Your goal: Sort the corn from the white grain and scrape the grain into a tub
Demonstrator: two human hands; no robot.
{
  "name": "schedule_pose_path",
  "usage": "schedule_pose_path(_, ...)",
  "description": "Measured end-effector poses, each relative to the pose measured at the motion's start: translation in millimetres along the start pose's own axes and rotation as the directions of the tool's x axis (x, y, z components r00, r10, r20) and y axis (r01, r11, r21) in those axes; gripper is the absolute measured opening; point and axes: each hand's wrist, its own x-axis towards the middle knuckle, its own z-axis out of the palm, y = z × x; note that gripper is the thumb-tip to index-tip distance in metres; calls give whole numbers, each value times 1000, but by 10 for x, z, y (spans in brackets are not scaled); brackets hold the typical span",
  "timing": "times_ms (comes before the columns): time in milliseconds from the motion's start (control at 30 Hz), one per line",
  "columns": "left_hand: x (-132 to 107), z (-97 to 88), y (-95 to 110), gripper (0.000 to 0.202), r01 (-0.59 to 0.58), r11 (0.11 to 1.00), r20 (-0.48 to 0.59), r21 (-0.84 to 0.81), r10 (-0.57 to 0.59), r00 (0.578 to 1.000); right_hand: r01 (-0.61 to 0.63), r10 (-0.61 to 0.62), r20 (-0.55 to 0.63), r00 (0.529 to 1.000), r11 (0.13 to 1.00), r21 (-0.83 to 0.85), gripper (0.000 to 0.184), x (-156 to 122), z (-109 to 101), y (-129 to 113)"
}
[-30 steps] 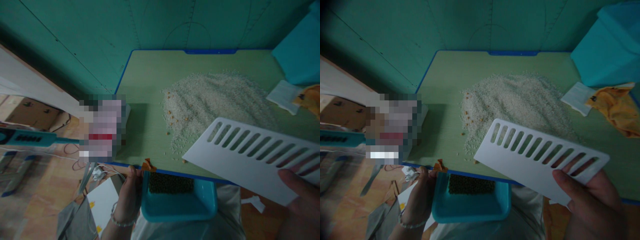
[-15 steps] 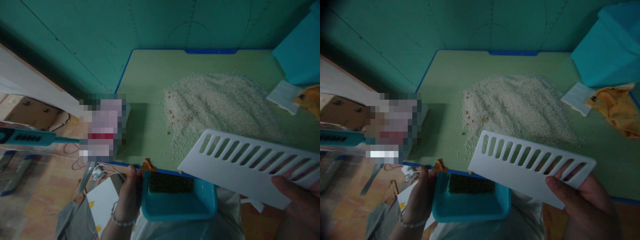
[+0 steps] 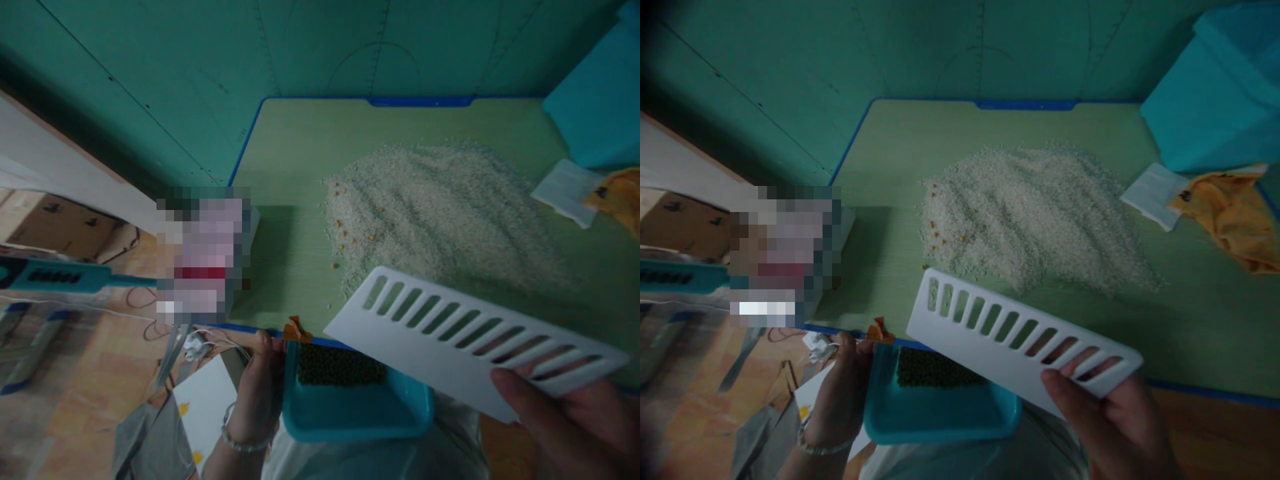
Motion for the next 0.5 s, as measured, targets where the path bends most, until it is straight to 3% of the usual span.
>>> schedule_pose_path(67, -5, -4, 0, 41, 19, 1000, 21, 3, -19, 1000, 5, -6, 35, 999, 1000, 18, 11, -6, 75, -60)
schedule_pose_path(300, 18, -17, -8, 36, 6, 1000, -31, 1, -6, 999, -27, 18, -99, 995, 996, -84, 7, 17, 142, -42)
schedule_pose_path(500, 8, -12, -14, 38, -4, 1000, 13, 9, 4, 1000, -103, 71, -236, 969, 987, -123, 8, 50, 113, -1)
